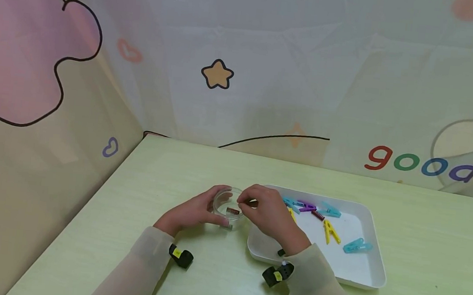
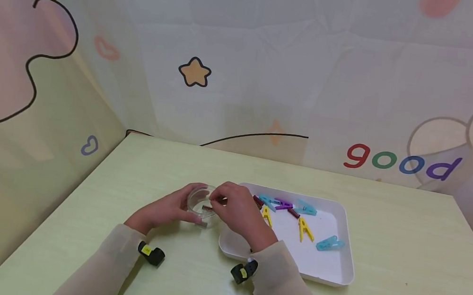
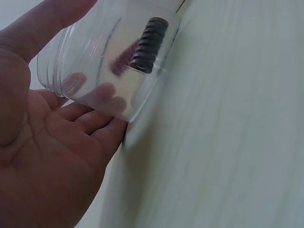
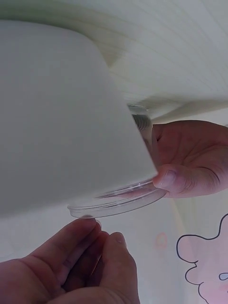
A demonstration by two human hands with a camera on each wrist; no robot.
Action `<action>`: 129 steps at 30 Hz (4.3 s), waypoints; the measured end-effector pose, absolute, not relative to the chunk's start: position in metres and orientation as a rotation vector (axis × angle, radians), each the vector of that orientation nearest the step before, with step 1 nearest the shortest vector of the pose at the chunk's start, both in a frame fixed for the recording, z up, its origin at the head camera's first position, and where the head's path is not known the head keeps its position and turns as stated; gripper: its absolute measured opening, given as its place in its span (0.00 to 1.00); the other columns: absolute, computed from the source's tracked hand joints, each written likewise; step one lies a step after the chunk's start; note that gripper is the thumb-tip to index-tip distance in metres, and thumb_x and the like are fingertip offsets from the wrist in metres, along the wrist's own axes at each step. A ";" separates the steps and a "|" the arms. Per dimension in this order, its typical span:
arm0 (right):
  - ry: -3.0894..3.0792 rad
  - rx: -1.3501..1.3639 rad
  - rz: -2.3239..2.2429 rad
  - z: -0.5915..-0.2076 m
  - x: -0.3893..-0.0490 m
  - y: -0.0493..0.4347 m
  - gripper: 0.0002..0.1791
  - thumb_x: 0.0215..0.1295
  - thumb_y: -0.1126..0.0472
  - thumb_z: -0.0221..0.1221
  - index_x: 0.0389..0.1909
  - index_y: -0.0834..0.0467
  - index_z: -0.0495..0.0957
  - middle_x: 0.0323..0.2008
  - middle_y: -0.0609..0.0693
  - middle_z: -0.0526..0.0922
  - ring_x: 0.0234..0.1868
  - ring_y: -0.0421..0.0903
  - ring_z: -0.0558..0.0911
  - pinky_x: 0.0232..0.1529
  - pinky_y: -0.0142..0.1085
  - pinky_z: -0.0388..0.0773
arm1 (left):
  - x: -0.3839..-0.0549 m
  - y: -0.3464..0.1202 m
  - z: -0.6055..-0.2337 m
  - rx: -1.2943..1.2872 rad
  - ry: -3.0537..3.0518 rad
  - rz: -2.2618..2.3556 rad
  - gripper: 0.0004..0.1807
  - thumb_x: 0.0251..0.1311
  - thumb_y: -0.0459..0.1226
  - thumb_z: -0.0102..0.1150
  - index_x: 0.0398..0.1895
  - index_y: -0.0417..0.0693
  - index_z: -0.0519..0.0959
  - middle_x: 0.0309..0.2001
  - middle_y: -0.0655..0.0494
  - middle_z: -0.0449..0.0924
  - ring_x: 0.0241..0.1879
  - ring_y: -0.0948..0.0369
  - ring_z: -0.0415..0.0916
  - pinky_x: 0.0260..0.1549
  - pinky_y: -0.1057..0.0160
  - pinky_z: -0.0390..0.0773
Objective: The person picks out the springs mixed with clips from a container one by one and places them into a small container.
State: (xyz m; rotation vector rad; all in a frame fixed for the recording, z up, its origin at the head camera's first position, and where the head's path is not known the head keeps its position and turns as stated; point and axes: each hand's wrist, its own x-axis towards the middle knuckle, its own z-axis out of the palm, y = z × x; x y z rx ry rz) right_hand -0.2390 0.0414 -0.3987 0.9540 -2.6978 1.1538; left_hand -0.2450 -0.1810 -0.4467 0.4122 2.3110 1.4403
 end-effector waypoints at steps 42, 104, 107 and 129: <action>-2.715 0.930 1.203 -0.393 -0.240 0.047 0.04 0.60 0.60 0.57 0.32 0.47 0.79 0.36 0.39 0.80 0.38 0.36 0.82 0.41 0.29 0.80 | -0.247 -0.181 -0.450 0.493 2.196 1.533 0.43 0.47 0.41 0.67 0.64 0.69 0.52 0.68 0.60 0.57 0.67 0.60 0.56 0.67 0.54 0.56; -2.807 0.700 1.052 -0.371 -0.251 0.087 0.08 0.59 0.58 0.58 0.39 0.51 0.79 0.39 0.45 0.81 0.38 0.42 0.81 0.40 0.36 0.81 | -0.238 -0.175 -0.425 0.453 2.188 1.489 0.46 0.48 0.37 0.67 0.67 0.56 0.50 0.69 0.50 0.53 0.69 0.55 0.52 0.68 0.52 0.51; -2.817 0.682 1.051 -0.371 -0.251 0.089 0.08 0.59 0.57 0.58 0.39 0.51 0.79 0.39 0.45 0.81 0.37 0.42 0.82 0.39 0.36 0.81 | -0.236 -0.175 -0.422 0.462 2.180 1.502 0.46 0.48 0.36 0.67 0.67 0.56 0.50 0.69 0.50 0.53 0.69 0.54 0.51 0.68 0.52 0.51; -2.827 0.616 1.036 -0.374 -0.256 0.101 0.09 0.60 0.57 0.58 0.41 0.54 0.79 0.39 0.47 0.81 0.37 0.44 0.82 0.38 0.37 0.81 | -0.236 -0.176 -0.423 0.476 2.152 1.529 0.45 0.48 0.36 0.67 0.67 0.56 0.51 0.69 0.49 0.54 0.69 0.53 0.52 0.68 0.52 0.51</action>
